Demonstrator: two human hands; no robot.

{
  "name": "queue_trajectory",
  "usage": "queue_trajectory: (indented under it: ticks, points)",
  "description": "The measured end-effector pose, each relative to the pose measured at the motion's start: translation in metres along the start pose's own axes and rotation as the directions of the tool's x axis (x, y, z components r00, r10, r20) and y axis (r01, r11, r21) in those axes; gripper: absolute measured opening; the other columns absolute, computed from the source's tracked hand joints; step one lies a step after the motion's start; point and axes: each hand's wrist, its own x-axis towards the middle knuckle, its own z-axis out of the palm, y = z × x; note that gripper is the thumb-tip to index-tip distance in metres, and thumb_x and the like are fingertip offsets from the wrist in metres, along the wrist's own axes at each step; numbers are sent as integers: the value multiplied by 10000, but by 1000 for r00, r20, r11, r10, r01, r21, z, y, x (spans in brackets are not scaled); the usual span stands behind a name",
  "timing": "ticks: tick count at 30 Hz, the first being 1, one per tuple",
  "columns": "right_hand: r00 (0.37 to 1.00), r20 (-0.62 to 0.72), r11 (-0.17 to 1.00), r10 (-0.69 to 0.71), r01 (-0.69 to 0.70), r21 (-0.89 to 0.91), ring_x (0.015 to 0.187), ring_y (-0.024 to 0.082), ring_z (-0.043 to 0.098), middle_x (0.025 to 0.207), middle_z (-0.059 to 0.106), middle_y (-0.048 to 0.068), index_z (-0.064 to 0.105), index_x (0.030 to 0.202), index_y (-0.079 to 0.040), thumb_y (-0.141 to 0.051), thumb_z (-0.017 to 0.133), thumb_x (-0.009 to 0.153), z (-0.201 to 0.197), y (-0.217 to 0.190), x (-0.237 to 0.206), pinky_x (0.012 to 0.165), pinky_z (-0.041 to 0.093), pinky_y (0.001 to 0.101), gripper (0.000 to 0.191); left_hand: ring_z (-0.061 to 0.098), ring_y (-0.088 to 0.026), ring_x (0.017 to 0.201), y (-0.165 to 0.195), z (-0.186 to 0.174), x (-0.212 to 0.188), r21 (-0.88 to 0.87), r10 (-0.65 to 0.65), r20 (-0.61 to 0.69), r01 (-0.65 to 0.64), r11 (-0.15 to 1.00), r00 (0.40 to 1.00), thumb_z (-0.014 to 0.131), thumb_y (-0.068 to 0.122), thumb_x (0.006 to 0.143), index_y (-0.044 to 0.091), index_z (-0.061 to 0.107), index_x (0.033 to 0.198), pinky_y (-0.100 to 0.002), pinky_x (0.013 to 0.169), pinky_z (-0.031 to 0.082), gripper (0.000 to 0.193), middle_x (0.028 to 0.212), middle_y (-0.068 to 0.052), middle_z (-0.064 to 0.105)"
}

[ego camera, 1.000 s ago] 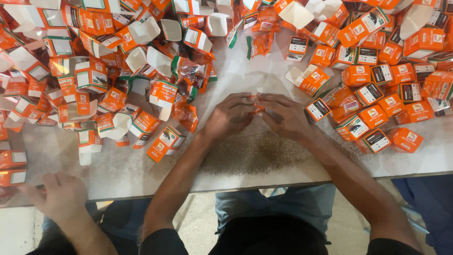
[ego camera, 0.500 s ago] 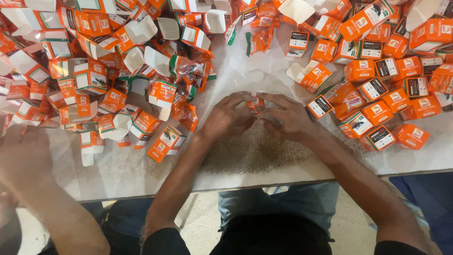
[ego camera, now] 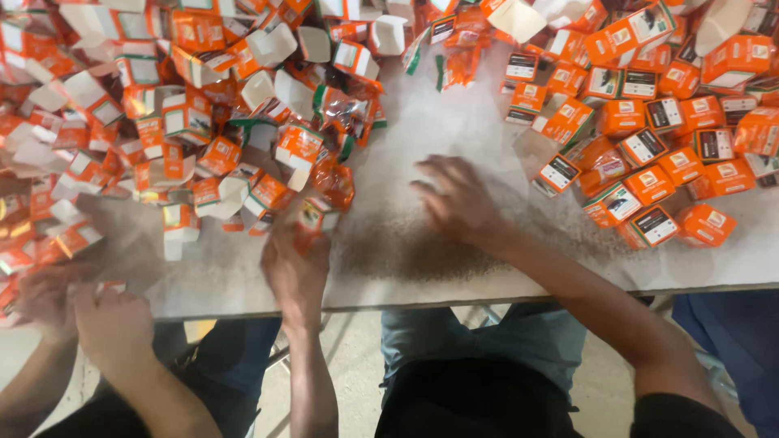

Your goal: The person sits at a table covered with many small orange cardboard boxes and folds them one at a time, pressing the flaps closed and setting each finished box back onto the pile. Other people's hands occasionally reach into the frame to take or move boxes.

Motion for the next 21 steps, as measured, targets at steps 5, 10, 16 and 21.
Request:
queue_trajectory:
  ticks: [5, 10, 16, 21]
  points:
    - [990, 78, 992, -121, 119, 33, 1362, 333, 505, 1454, 531, 170, 610, 1403, -115, -220, 724, 847, 77, -52, 78, 1107, 435, 466, 578, 621, -368, 1068, -13, 10, -26, -246, 8, -166, -49, 968, 986, 881, 133, 765, 14, 551, 1252, -452, 926, 513, 600, 1154, -211, 627]
    - [964, 258, 992, 66, -90, 85, 1335, 323, 549, 1442, 556, 134, 620, 1317, -175, -346, 688, 926, 94, -79, 116, 1112, 459, 469, 432, 647, -311, 1069, -4, 4, -41, -281, 270, -296, -353, 892, 916, 837, 41, 720, 68, 661, 1182, -407, 939, 536, 495, 1146, -202, 609]
    - [959, 149, 963, 241, -255, 83, 1241, 409, 555, 1491, 513, 205, 629, 1298, -114, -193, 734, 762, 40, -78, 12, 1024, 470, 486, 552, 694, -274, 1102, 20, 3, -24, -603, 310, -253, -400, 691, 916, 892, 131, 775, 53, 545, 1192, -361, 960, 564, 548, 1225, -151, 680]
    - [921, 46, 920, 388, -389, 46, 1214, 364, 617, 1378, 611, 197, 638, 989, -144, -193, 790, 693, -62, -67, -93, 943, 544, 458, 337, 679, -321, 1041, 54, 34, -2, -447, 533, -93, -514, 732, 841, 872, 111, 718, 92, 627, 1070, -419, 901, 570, 429, 1139, -144, 717]
